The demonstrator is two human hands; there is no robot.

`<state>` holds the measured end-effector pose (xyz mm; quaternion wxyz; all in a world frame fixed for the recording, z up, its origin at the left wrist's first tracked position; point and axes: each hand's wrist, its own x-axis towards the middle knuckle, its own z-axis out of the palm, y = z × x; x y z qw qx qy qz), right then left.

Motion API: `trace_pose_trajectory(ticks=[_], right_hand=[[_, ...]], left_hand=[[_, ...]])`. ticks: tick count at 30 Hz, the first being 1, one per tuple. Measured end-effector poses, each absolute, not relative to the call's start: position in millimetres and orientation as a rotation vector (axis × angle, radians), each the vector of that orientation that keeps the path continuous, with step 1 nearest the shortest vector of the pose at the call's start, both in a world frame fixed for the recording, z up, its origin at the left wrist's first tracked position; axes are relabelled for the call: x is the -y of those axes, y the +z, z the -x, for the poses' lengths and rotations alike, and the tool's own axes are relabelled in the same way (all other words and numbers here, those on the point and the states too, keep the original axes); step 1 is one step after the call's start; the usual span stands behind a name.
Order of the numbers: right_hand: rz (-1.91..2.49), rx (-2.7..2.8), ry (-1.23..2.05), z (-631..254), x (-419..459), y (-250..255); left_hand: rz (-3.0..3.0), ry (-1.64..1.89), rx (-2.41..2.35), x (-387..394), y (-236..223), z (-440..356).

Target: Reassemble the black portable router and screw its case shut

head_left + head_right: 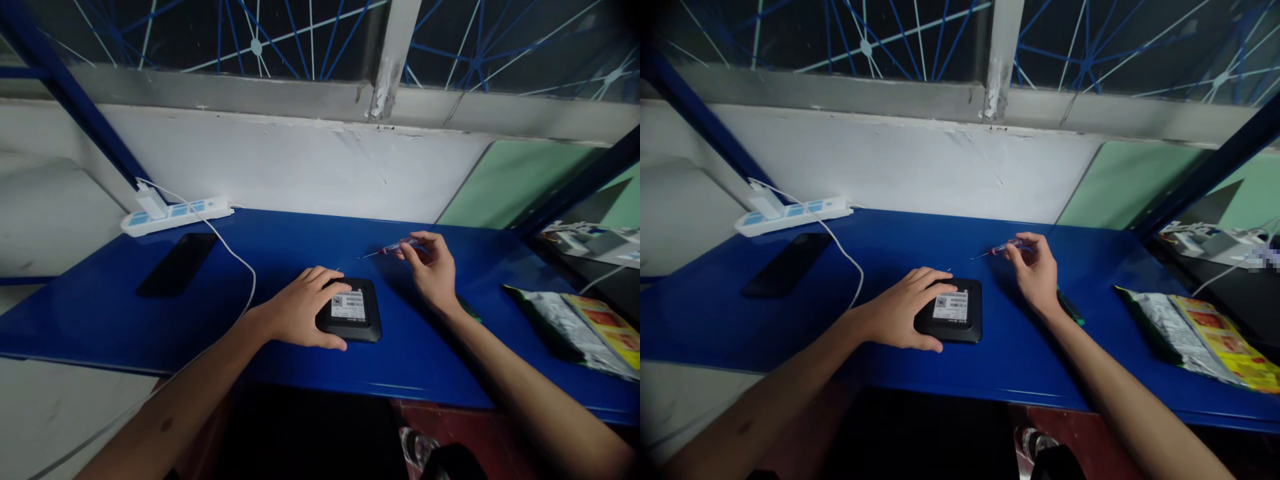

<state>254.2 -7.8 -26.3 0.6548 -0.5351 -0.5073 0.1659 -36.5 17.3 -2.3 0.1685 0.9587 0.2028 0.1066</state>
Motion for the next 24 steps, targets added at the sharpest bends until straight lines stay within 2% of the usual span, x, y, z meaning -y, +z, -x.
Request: trace_pose_trajectory(ticks=[17, 20, 24], right_hand=[[1.117, 1.027, 0.369, -250.1, 12.6, -13.3], [1.091, 0.949, 0.477, -252.5, 13.6, -11.2], [1.065, 0.916, 0.779, -249.3, 17.5, -7.5]], left_hand=[[-2.694, 0.298, -0.591, -17.9, -3.1, 35.0], [-2.681, 0.296, -0.587, -18.5, -3.1, 34.9], [-2.665, 0.298, -0.597, -18.6, -2.5, 35.0]])
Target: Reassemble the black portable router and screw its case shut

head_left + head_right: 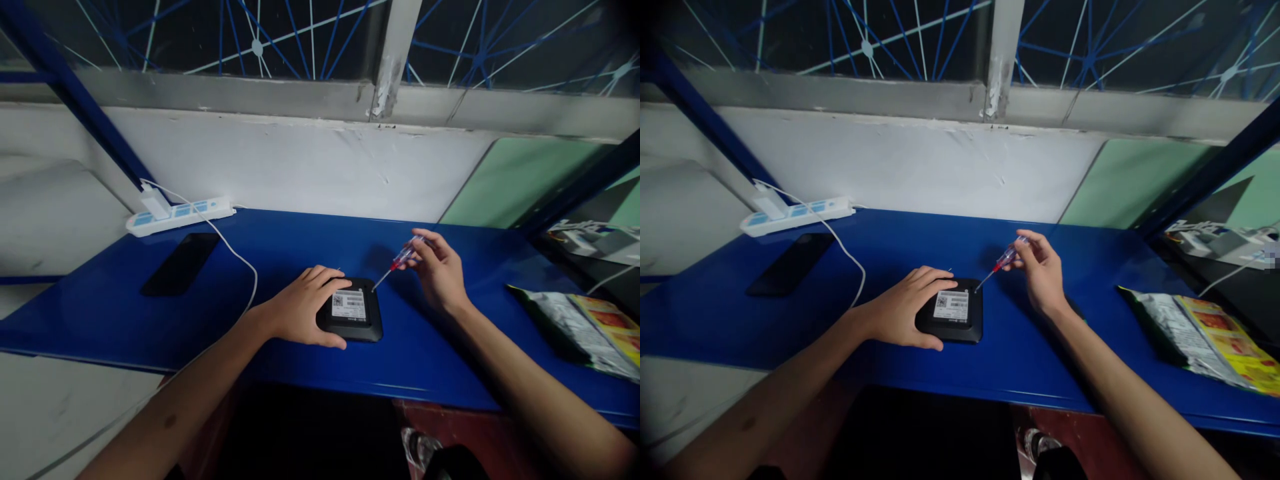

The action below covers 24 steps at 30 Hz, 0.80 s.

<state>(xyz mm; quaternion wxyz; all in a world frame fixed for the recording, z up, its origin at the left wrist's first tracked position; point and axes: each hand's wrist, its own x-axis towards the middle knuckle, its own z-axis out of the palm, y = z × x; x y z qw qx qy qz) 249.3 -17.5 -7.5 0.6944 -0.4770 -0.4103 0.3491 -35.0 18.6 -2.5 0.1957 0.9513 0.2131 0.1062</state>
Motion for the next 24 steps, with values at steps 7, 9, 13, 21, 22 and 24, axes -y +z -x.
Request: trace_pose_trajectory(ticks=[7, 9, 13, 21, 22, 24], right_hand=[[1.012, 0.943, 1.106, -237.8, 26.1, -0.5], [1.021, 0.955, 1.129, -236.5, 26.7, -1.5], [1.033, 1.001, 1.156, -235.4, 27.3, -5.8], [1.066, 1.087, 1.123, -234.0, 27.7, -9.1], [1.073, 1.098, 1.113, -233.6, 27.7, -9.1], [1.080, 1.121, 1.095, -232.9, 27.5, -9.1]], left_hand=[[-2.670, 0.277, -0.600, -18.7, -2.2, 33.9], [-2.667, 0.273, -0.601, -19.0, -2.4, 33.8], [-2.663, 0.279, -0.606, -19.1, -2.8, 34.1], [-2.670, 0.294, -0.587, -18.7, -2.2, 33.8], [-2.672, 0.298, -0.584, -18.6, -2.2, 33.8], [-2.673, 0.309, -0.581, -18.6, -2.2, 34.1]])
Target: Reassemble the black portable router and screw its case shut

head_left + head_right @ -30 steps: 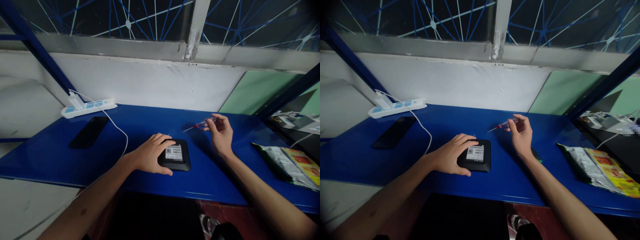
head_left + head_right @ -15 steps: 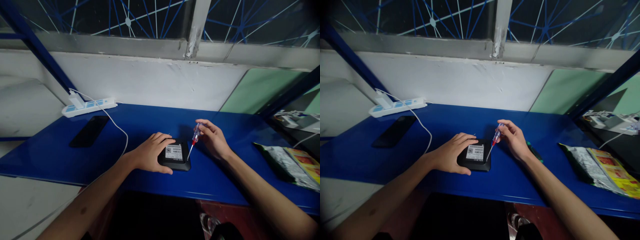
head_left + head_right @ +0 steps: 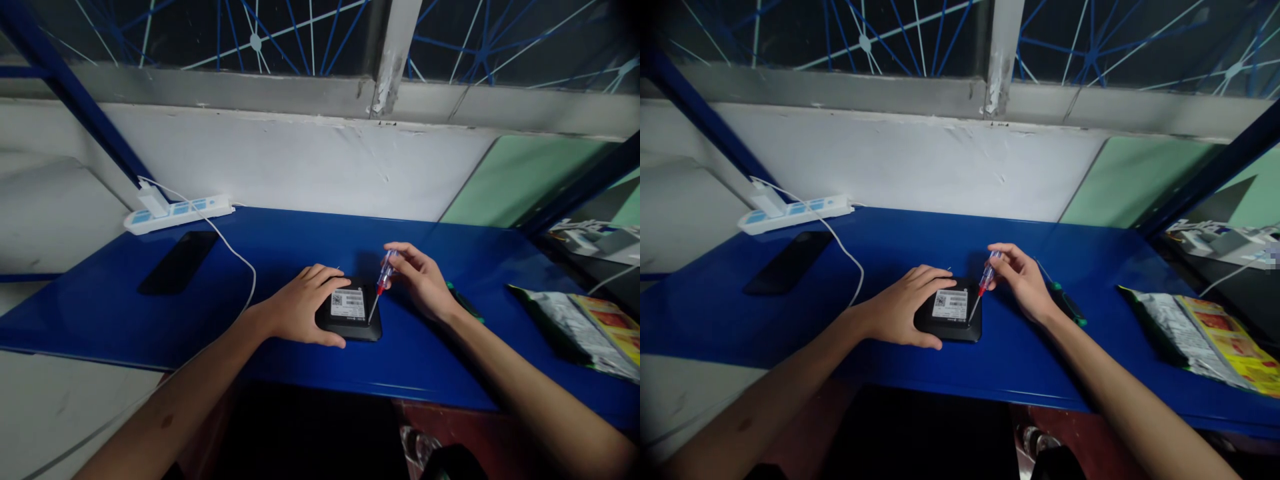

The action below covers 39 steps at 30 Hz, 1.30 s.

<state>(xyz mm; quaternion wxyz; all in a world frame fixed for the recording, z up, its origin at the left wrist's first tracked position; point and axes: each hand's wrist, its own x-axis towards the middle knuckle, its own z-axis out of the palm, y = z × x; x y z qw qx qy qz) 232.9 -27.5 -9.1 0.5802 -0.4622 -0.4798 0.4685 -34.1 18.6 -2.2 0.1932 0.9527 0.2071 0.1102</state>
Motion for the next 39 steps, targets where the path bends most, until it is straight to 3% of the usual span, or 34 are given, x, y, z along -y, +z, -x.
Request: trace_pose_trajectory(ticks=[12, 21, 39], right_hand=[[1.102, 1.063, 0.973, -239.1, 21.7, -9.6], [1.138, 0.913, 0.761, -245.9, 10.7, -20.5], [1.167, 1.010, 0.828, -235.1, 10.1, -29.7]], left_hand=[[-2.692, 0.310, -0.597, -18.8, 0.3, 34.2], [-2.725, 0.659, -1.005, -24.9, -1.2, 34.0], [-2.729, 0.350, -0.661, -21.4, 2.0, 37.3]])
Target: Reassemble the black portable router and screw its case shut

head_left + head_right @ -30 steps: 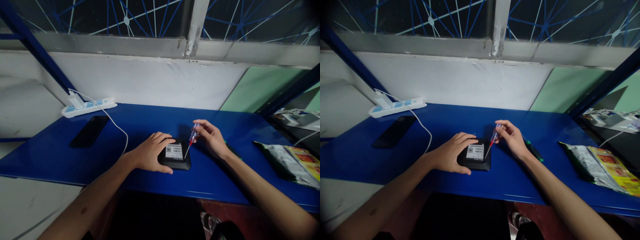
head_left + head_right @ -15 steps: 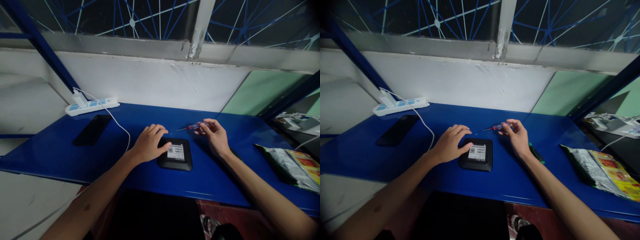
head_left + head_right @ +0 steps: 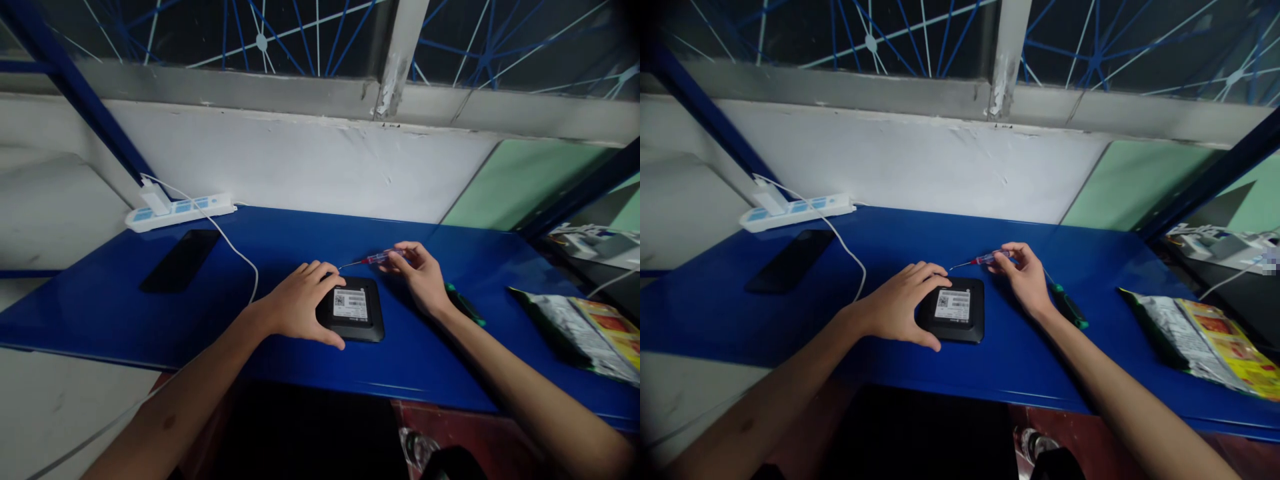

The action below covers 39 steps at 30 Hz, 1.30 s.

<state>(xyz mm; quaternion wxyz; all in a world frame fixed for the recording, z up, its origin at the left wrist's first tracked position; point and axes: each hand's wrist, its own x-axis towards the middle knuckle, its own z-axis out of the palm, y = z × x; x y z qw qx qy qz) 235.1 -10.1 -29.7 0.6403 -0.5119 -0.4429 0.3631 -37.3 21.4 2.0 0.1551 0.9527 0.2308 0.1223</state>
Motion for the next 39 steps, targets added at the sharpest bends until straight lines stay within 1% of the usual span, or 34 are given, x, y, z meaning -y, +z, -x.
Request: trace_pose_trajectory(ticks=[4, 13, 19, 23, 39], right_hand=[[1.155, 1.019, 0.827, -235.8, 8.9, -29.9], [1.063, 0.857, 0.851, -245.6, 11.1, -17.9], [1.056, 0.960, 0.963, -237.7, 17.7, -16.6], [1.051, 0.990, 1.021, -229.8, 21.1, -19.7], [1.057, 1.049, 1.018, -221.8, 26.8, -22.2]], left_hand=[[-2.696, 0.333, -0.654, -20.8, 1.4, 38.9], [-2.623, 0.260, -0.721, -17.5, 3.1, 38.5], [-2.596, 0.352, -0.753, -15.0, -5.4, 32.1], [-2.583, 0.344, -0.729, -13.9, -9.1, 28.0], [-2.613, 0.329, -0.717, -13.2, -9.4, 25.3]])
